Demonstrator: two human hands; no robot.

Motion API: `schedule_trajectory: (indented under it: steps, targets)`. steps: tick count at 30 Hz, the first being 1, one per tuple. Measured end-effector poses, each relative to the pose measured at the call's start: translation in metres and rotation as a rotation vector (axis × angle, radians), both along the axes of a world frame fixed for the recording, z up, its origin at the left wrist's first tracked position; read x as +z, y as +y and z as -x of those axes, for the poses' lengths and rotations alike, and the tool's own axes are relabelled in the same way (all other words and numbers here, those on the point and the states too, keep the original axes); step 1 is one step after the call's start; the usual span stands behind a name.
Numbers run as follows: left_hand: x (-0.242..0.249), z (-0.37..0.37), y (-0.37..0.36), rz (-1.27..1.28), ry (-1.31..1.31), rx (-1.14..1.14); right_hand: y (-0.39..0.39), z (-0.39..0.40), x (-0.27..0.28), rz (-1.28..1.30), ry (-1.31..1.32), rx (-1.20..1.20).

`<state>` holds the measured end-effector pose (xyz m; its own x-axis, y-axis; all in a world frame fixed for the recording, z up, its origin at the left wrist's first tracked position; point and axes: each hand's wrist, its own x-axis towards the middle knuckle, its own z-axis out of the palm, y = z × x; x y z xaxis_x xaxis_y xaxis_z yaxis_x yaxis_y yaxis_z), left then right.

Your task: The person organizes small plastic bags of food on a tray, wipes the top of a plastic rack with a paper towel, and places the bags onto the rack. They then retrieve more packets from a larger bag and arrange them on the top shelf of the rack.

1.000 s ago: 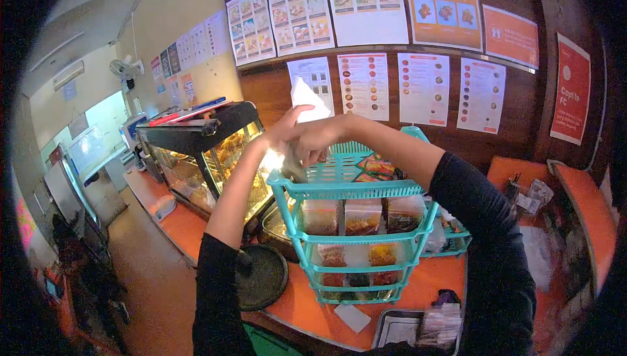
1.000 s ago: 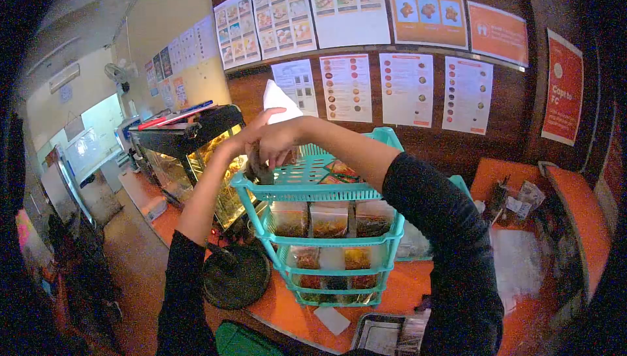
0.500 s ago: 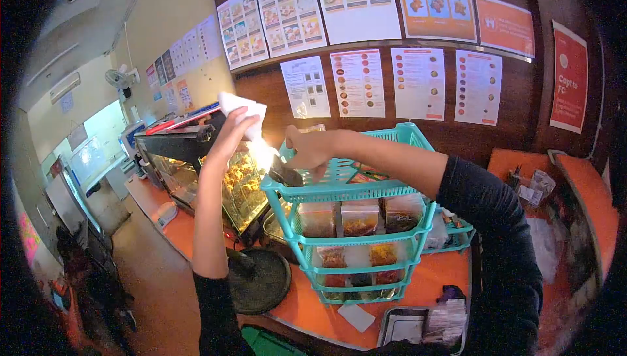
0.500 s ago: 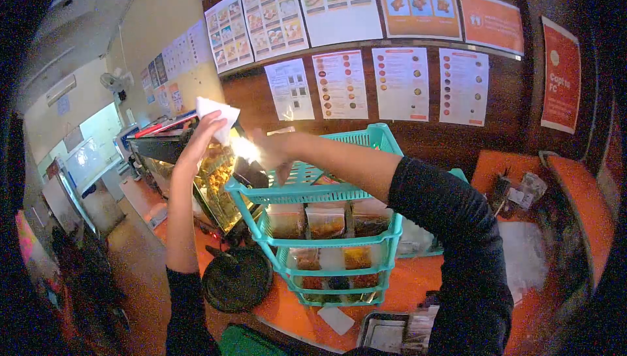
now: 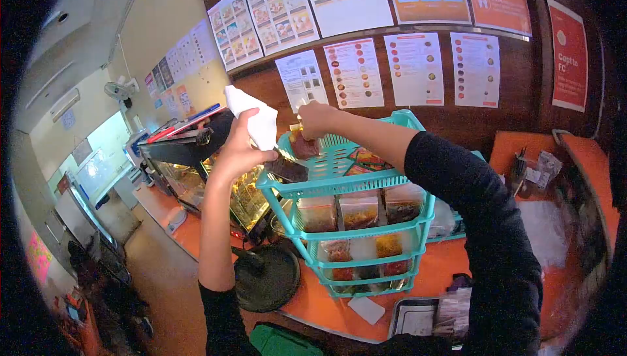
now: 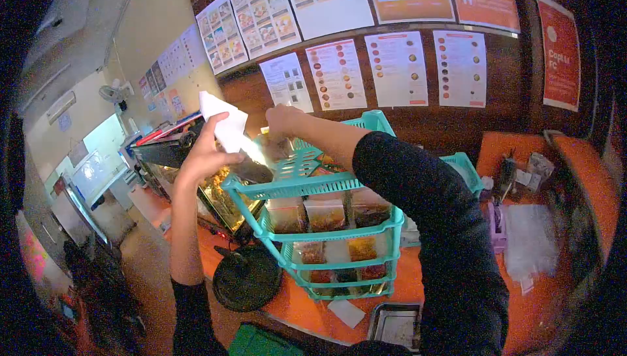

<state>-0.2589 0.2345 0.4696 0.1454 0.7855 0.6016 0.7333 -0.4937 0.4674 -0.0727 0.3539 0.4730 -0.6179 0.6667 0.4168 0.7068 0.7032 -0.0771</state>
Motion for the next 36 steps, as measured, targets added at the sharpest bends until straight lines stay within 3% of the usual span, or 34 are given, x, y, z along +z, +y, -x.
schedule_trajectory:
  steps: [3, 7, 8, 11, 17, 20, 27, 29, 36]
  targets:
    - [0.005, -0.002, 0.003, 0.043, 0.104, 0.058, -0.006, -0.002, 0.001, 0.177, 0.019, -0.032]
    - [0.004, -0.006, 0.004, 0.181, 0.039, 0.086, -0.009, -0.008, 0.004, 0.388, 0.089, 0.018]
    - [0.002, -0.008, 0.000, 0.240, -0.079, 0.046, -0.009, -0.008, 0.004, 0.392, 0.103, 0.019]
    - [-0.003, -0.002, 0.007, 0.081, 0.112, 0.103, -0.013, -0.005, 0.007, 0.398, 0.050, -0.042]
    - [0.004, -0.010, -0.001, 0.160, 0.045, 0.090, 0.003, 0.000, 0.007, 0.305, -0.027, -0.004]
    - [0.001, -0.009, -0.001, 0.112, 0.075, 0.086, -0.005, -0.001, 0.014, 0.480, 0.219, -0.075]
    - [0.003, -0.017, -0.005, 0.189, -0.005, 0.101, -0.005, -0.004, 0.001, 0.469, 0.181, -0.002]
    - [0.000, -0.019, -0.005, 0.144, 0.072, 0.127, 0.007, 0.002, 0.001, 0.416, 0.085, 0.023]
    - [-0.006, -0.018, 0.000, 0.115, 0.186, 0.148, -0.024, -0.017, 0.003, 0.429, 0.157, 0.002]
